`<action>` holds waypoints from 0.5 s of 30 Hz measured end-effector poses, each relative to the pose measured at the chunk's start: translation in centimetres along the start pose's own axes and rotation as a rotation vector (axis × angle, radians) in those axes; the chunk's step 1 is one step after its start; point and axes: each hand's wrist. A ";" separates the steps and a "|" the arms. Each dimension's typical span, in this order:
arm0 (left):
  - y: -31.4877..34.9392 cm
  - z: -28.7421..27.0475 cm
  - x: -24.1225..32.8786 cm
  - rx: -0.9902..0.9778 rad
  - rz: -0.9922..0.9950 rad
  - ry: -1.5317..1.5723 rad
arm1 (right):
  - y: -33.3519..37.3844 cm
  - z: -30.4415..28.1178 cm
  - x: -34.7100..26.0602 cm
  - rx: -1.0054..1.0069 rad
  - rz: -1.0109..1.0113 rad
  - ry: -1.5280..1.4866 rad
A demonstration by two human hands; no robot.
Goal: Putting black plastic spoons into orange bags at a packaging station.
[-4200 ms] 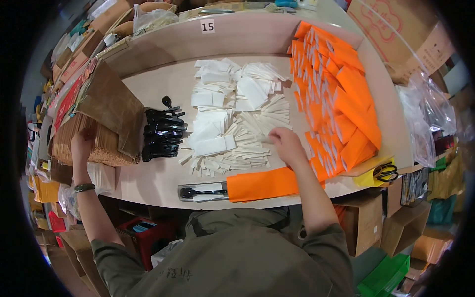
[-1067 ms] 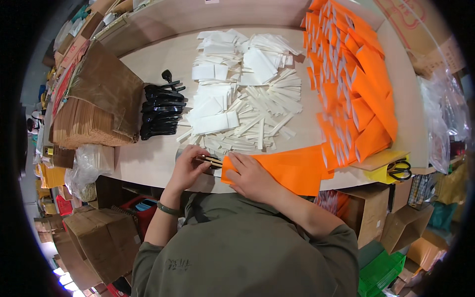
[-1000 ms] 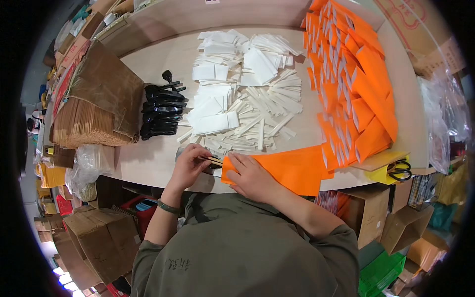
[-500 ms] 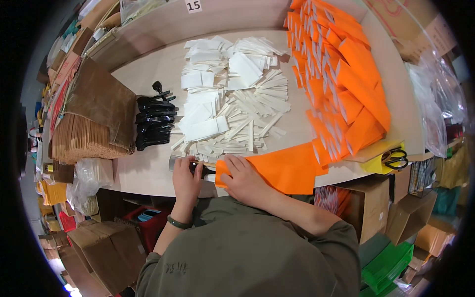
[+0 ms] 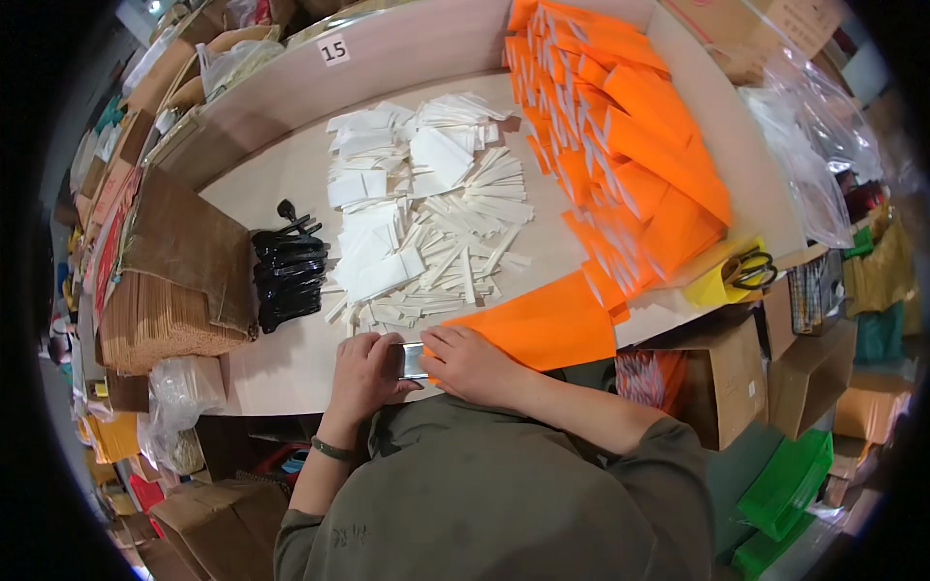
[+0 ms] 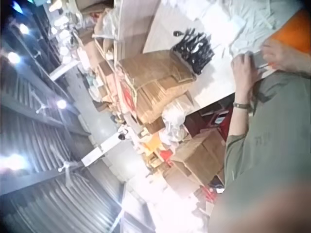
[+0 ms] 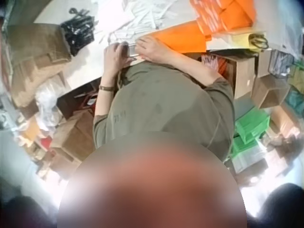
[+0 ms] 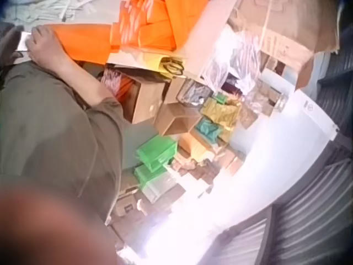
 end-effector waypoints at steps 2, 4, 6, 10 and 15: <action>1.1 1.3 -1.4 0.006 0.033 0.048 | -0.7 -0.7 -0.4 0.057 -0.073 0.141; 1.9 1.8 -2.2 0.173 0.094 0.012 | -1.8 -1.6 -1.0 0.044 -0.083 0.166; 1.2 -0.1 -1.4 0.257 0.111 0.000 | -2.5 -3.7 -1.8 0.018 -0.094 0.175; -0.4 -2.4 -1.6 0.156 -0.223 0.082 | -4.8 -13.7 2.2 0.209 -0.216 0.484; 2.6 0.5 -1.6 -0.399 -0.752 1.058 | 0.8 -20.6 11.2 0.277 -0.046 0.866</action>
Point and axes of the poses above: each hand's wrist, its own y-axis away from the middle knuckle, its own z-axis out of the palm, x = y × z, and after that the axes turned 14 degrees about -z, right-handed
